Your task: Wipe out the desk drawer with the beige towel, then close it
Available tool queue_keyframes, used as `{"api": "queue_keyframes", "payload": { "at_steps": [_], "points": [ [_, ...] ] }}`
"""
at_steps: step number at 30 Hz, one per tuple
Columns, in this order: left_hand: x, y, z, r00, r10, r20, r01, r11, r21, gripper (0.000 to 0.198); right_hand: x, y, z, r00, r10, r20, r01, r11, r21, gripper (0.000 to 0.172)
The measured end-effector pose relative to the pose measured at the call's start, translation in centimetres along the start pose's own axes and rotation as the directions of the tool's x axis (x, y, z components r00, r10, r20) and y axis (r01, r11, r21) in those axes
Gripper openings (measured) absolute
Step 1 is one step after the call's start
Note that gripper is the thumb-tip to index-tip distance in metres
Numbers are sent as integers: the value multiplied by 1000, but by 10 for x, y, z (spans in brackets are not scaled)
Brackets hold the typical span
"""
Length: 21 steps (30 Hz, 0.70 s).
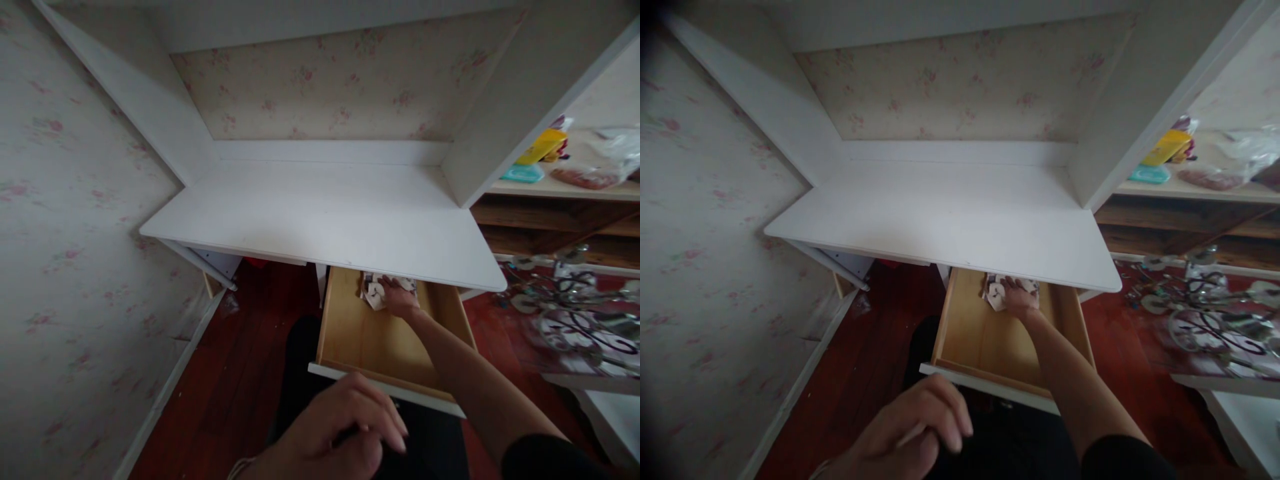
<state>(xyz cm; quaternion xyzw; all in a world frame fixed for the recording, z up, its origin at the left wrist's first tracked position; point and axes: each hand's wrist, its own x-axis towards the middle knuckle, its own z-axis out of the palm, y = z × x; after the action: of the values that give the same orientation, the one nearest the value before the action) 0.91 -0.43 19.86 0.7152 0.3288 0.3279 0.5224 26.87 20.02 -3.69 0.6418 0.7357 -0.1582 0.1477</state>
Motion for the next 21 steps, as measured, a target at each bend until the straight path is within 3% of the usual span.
{"api": "queue_keyframes", "payload": {
  "at_steps": [2, 4, 8, 11, 16, 21],
  "points": [
    [1, -31, 2, 976, -159, -152, 178, 977, 116, 26, -2, 20, 2, 1000, -8, -8, 8, 1000, -10, 61],
    [-3, -67, 9, 953, -205, -221, 275, 893, 356, 24, -7, 39, 5, 999, -30, -19, 29, 999, -16, 62],
    [-20, -120, 22, 964, -198, -179, 267, 733, 625, 34, -26, 70, 13, 996, -76, -42, 75, 997, -29, 63],
    [-27, -131, 25, 969, -195, -153, 246, 703, 667, 35, -41, 80, 19, 993, -112, -40, 111, 993, -40, 63],
    [-30, -130, 27, 972, -177, -155, 236, 721, 651, 30, -67, 77, 36, 979, -199, -33, 198, 979, -42, 63],
    [-32, -134, 28, 954, -221, -201, 298, 727, 618, 31, -113, 73, 63, 942, -336, 5, 336, 942, 25, 64]
  ]
}}
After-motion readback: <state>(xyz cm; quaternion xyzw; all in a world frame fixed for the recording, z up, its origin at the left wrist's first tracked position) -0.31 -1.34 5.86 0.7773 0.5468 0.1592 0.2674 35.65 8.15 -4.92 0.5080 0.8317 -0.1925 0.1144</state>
